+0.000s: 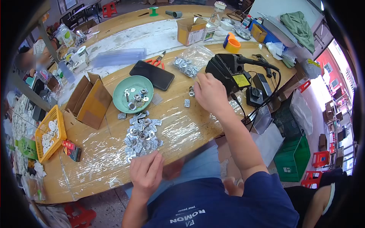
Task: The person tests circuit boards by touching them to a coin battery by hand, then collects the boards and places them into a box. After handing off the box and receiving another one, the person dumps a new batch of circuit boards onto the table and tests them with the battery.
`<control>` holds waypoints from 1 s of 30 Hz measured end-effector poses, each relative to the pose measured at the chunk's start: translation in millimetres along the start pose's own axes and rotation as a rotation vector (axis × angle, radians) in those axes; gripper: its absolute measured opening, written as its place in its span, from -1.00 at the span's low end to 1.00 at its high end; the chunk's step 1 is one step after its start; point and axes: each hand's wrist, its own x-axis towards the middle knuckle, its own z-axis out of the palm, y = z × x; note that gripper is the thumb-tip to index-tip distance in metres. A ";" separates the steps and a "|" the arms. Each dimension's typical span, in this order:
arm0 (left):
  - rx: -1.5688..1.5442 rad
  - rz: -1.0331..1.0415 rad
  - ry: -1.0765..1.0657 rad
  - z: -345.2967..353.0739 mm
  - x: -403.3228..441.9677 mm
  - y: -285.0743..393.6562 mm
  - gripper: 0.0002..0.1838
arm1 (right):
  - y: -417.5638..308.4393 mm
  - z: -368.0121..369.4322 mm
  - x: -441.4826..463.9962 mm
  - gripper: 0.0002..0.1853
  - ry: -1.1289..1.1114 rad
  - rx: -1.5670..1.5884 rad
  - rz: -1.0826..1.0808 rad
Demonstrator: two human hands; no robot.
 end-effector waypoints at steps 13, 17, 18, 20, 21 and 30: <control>0.001 0.006 0.024 1.9 -3.0 -0.3 -0.64 | 33.0 71.8 198.2 -0.24 -0.279 -0.313 0.422; 0.003 0.012 0.037 2.1 -3.3 -0.5 -0.64 | 49.2 81.5 207.0 -0.02 -0.469 -0.305 0.564; 0.003 0.012 0.035 1.7 -2.5 -0.1 -0.65 | 47.3 77.8 205.4 -0.02 -0.462 -0.301 0.558; 0.001 0.016 0.030 1.9 -3.3 -1.7 -0.65 | 40.2 68.4 198.8 -0.06 -0.483 -0.312 0.568; 0.007 0.016 0.034 1.3 -2.2 -2.4 -0.65 | 39.2 64.8 202.7 -0.06 -0.480 -0.309 0.562; 0.010 0.026 0.017 1.1 -1.3 -1.1 -0.66 | -9.5 2.2 221.3 -0.52 -0.545 -0.247 0.157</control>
